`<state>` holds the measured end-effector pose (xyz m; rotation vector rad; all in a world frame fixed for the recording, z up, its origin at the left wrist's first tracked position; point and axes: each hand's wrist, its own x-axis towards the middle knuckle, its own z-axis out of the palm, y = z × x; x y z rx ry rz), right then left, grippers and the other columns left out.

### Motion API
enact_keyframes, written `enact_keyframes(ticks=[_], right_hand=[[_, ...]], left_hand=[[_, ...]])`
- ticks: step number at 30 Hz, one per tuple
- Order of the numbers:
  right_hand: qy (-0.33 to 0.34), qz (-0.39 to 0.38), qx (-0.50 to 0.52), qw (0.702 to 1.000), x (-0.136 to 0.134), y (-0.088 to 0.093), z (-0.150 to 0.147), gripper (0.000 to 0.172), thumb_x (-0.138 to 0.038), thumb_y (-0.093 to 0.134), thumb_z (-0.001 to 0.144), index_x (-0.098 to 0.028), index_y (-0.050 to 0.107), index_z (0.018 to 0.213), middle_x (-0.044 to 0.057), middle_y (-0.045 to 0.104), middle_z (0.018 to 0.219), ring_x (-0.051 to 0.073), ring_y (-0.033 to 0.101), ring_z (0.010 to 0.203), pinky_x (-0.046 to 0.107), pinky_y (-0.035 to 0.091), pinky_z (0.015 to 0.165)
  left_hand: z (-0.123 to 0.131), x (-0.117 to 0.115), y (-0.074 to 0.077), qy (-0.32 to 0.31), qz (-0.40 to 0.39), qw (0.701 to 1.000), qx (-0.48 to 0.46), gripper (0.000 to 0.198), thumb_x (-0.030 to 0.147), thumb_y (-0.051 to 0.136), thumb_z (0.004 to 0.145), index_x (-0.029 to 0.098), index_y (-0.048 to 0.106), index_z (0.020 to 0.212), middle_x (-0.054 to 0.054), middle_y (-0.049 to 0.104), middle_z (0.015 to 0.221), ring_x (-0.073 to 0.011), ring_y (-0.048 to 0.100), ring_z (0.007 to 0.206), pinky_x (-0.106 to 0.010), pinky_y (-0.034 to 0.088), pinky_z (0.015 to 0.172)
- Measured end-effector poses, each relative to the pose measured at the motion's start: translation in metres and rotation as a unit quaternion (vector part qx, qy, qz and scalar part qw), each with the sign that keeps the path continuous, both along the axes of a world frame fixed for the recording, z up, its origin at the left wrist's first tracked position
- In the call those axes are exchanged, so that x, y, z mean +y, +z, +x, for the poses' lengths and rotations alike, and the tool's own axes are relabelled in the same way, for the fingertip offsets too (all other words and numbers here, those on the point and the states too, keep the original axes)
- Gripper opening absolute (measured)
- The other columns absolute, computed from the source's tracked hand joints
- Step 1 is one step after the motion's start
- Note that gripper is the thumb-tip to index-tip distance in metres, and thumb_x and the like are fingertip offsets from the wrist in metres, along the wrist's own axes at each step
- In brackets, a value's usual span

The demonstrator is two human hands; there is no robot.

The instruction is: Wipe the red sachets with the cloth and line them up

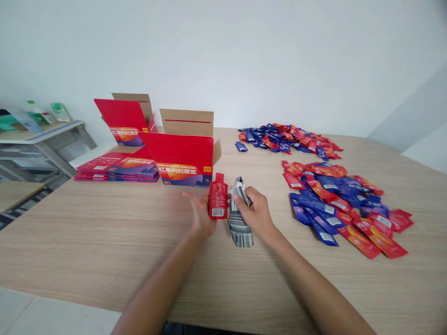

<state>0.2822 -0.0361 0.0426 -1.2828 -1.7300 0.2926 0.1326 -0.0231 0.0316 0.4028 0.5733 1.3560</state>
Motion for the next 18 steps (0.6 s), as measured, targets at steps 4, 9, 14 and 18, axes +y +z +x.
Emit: enact_keyframes(ticks=[4, 9, 14, 18], right_hand=[[-0.037, 0.011, -0.055, 0.998, -0.001, 0.002, 0.000, 0.031, -0.037, 0.053, 0.094, -0.021, 0.051, 0.068, 0.000, 0.050, 0.072, 0.016, 0.053, 0.068, 0.027, 0.037, 0.062], [-0.102, -0.021, -0.225, 0.969, -0.007, -0.002, -0.007, 0.022, -0.038, 0.052, 0.096, -0.021, 0.065, 0.094, 0.005, 0.057, 0.095, 0.017, 0.057, 0.073, 0.027, 0.035, 0.057], [-0.062, -0.058, -0.289, 0.954, -0.014, -0.004, -0.017, 0.018, -0.030, 0.049, 0.097, -0.021, 0.065, 0.099, 0.005, 0.058, 0.098, 0.016, 0.058, 0.071, 0.027, 0.035, 0.056], [0.004, -0.077, -0.295, 0.952, -0.015, -0.003, -0.019, 0.015, -0.027, 0.051, 0.097, -0.021, 0.065, 0.097, 0.005, 0.058, 0.099, 0.016, 0.059, 0.076, 0.026, 0.039, 0.060]], left_hand=[[0.001, 0.001, -0.003, -0.027, -0.002, 1.000, -0.003, 0.102, 0.083, 0.007, 0.081, 0.011, 0.070, 0.114, -0.017, 0.075, 0.098, -0.0298, 0.070, 0.098, -0.041, 0.053, 0.086], [0.012, -0.008, -0.006, -0.058, 0.031, 0.998, 0.005, 0.101, 0.079, 0.005, 0.084, 0.008, 0.069, 0.117, -0.017, 0.075, 0.100, -0.0275, 0.070, 0.097, -0.035, 0.053, 0.083], [0.018, -0.018, -0.005, -0.077, 0.026, 0.997, -0.013, 0.088, 0.073, 0.012, 0.090, 0.012, 0.067, 0.122, -0.014, 0.074, 0.105, -0.0273, 0.068, 0.103, -0.035, 0.054, 0.085], [0.013, -0.017, -0.006, -0.079, -0.001, 0.997, -0.016, 0.088, 0.076, 0.013, 0.089, 0.014, 0.065, 0.123, -0.013, 0.072, 0.105, -0.0280, 0.067, 0.101, -0.037, 0.054, 0.084]])
